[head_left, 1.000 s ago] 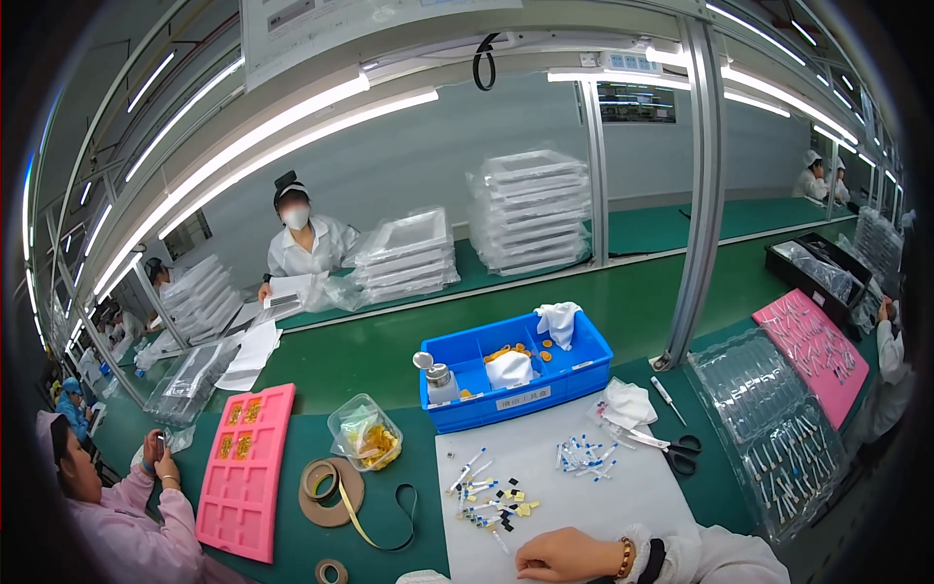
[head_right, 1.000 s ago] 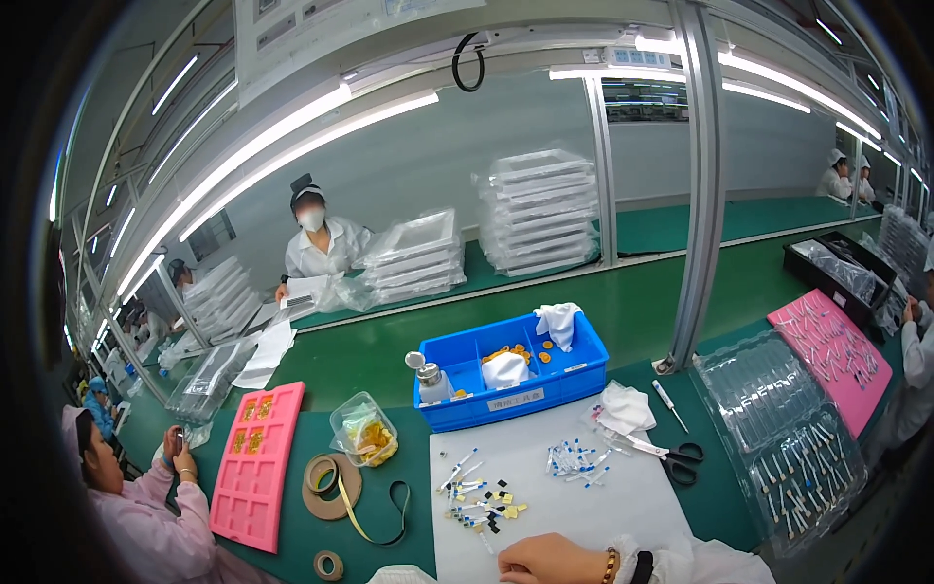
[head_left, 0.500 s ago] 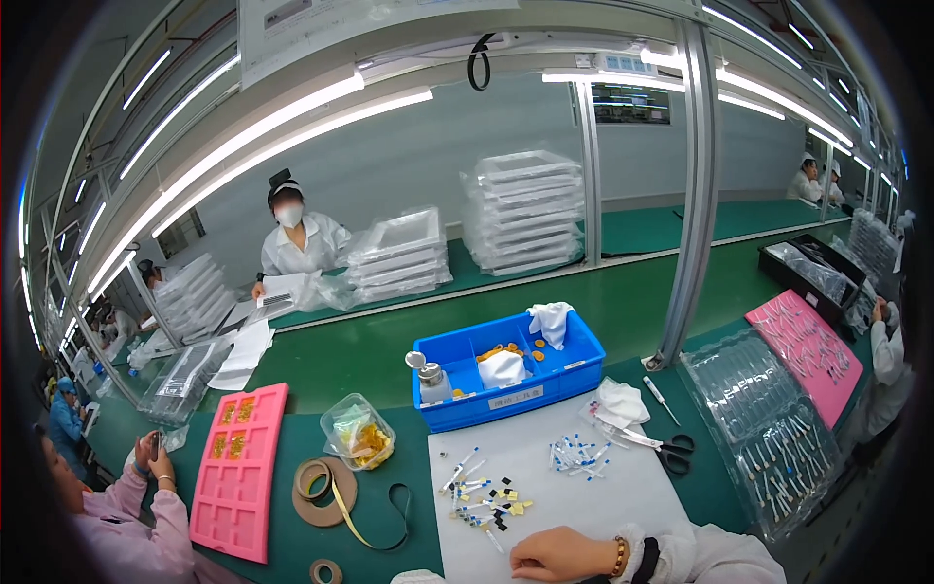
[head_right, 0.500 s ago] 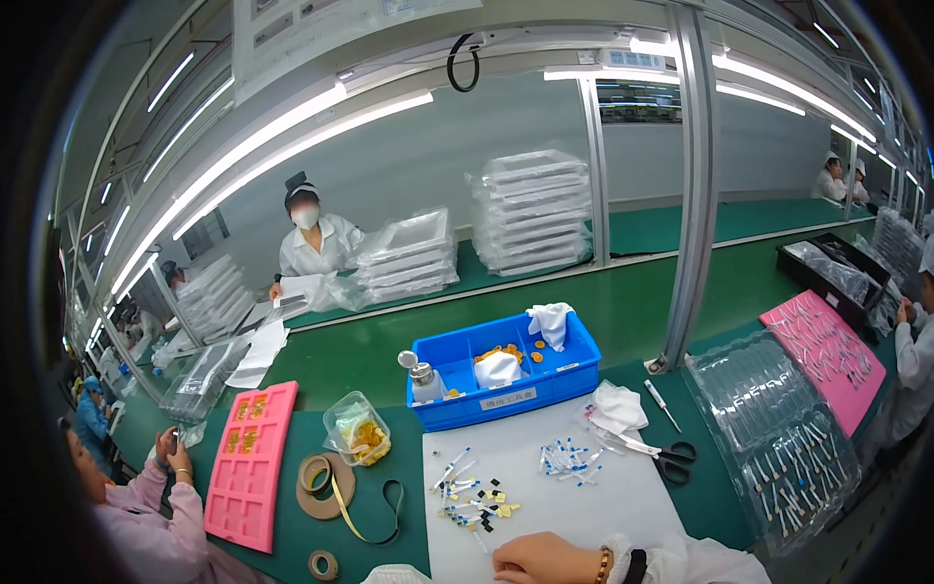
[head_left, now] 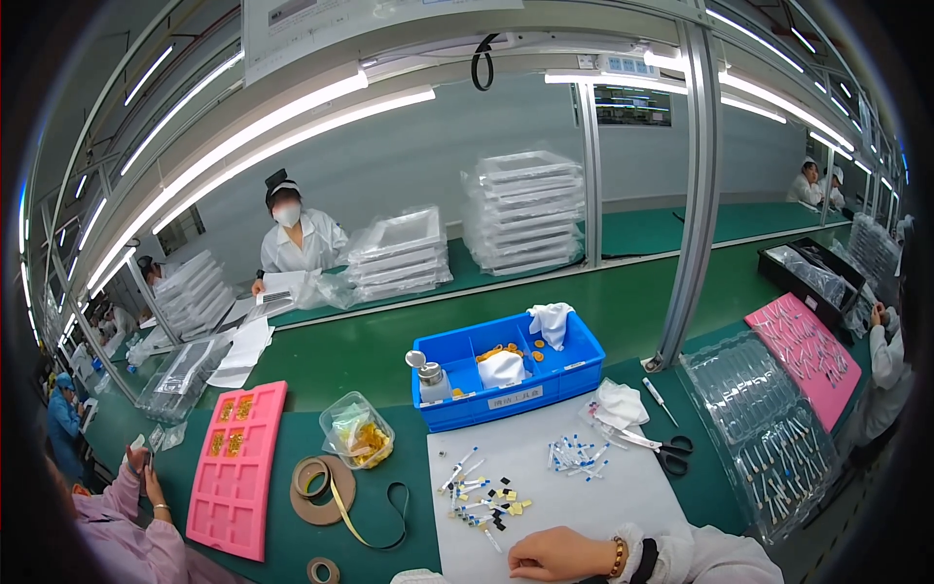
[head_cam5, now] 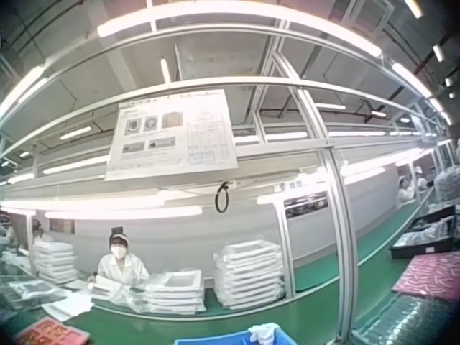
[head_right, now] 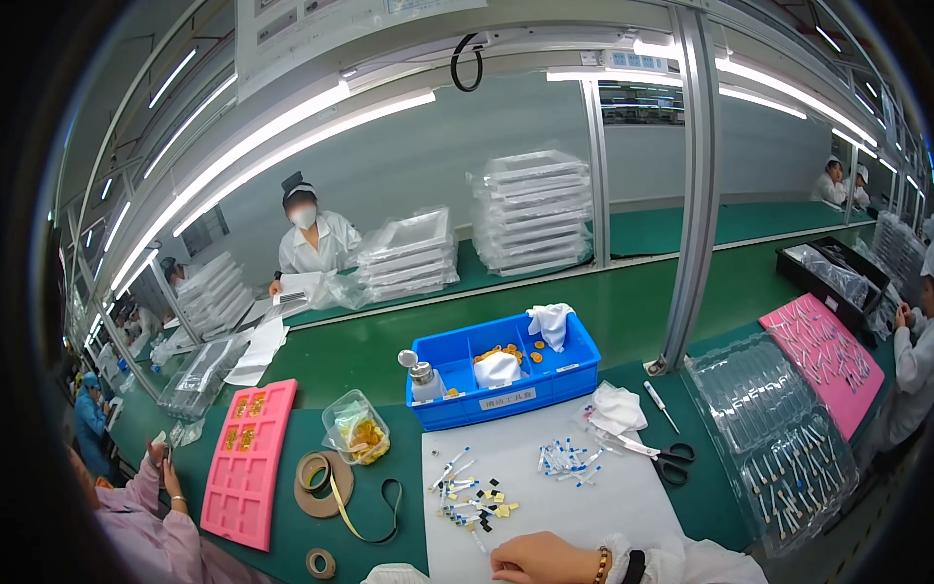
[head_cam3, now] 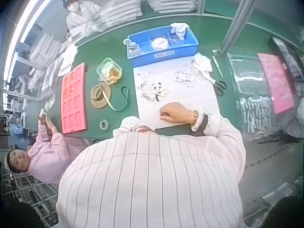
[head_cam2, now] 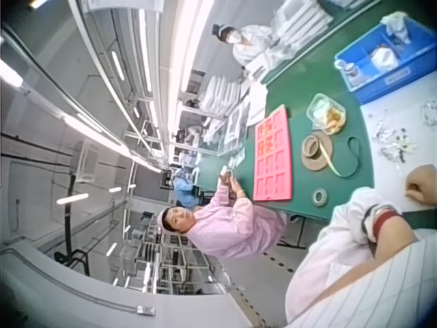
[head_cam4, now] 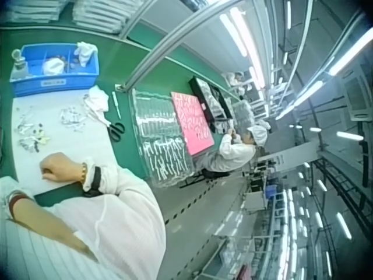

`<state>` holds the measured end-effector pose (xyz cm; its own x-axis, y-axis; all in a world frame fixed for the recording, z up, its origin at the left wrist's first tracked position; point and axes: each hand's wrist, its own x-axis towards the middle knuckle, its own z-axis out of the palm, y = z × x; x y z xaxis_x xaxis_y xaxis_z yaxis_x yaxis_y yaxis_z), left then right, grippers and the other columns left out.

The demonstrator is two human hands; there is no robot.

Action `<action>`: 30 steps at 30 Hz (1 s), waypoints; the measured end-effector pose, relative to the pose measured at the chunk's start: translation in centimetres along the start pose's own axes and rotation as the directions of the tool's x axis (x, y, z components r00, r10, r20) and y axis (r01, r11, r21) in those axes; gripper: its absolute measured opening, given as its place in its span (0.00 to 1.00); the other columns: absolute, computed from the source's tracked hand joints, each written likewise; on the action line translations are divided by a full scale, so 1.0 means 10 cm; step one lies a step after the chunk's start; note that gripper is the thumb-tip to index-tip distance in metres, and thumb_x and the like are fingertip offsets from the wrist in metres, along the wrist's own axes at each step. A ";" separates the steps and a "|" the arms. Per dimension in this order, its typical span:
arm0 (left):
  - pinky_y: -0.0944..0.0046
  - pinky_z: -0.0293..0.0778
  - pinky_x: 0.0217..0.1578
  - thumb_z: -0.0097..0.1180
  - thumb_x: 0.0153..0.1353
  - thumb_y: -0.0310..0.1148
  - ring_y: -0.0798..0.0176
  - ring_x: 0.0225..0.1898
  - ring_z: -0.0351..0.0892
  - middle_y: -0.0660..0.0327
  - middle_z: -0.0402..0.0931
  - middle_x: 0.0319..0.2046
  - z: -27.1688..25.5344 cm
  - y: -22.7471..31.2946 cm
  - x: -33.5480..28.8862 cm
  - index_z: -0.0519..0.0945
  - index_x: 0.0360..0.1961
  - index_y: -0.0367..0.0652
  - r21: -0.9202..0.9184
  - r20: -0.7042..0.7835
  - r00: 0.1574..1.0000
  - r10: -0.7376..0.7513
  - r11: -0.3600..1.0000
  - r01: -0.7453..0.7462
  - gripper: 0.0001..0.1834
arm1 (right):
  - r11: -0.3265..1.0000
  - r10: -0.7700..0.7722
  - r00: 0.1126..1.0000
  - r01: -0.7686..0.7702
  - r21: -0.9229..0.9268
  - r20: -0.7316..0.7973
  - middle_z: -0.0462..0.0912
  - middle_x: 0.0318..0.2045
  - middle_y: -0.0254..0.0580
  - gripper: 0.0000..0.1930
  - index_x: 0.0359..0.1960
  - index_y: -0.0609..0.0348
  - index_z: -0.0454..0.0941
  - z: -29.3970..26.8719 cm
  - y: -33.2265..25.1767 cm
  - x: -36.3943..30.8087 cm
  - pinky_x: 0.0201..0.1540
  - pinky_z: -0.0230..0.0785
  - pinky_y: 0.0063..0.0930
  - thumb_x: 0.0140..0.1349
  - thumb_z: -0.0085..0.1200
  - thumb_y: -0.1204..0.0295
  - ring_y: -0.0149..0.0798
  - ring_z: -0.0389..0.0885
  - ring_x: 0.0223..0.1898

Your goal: Assemble small electronic components by hand at a factory workbench.

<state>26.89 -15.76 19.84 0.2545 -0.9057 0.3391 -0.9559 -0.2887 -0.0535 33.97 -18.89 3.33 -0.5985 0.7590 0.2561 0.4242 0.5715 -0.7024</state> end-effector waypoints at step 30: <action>0.51 0.72 0.47 0.49 0.73 0.41 0.45 0.47 0.79 0.45 0.78 0.47 0.04 0.11 -0.02 0.75 0.53 0.32 -0.130 0.040 0.990 -0.133 0.982 0.137 0.20 | 0.995 0.104 0.980 -0.103 -0.012 0.170 0.81 0.28 0.34 0.10 0.38 0.49 0.80 -0.01 0.05 0.03 0.34 0.72 0.33 0.69 0.56 0.58 0.40 0.82 0.33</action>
<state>25.90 -16.02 19.36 0.3853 -0.8707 0.3057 -0.9227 -0.3675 0.1162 34.12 -18.36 3.08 -0.6583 0.7499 0.0652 0.4915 0.4939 -0.7173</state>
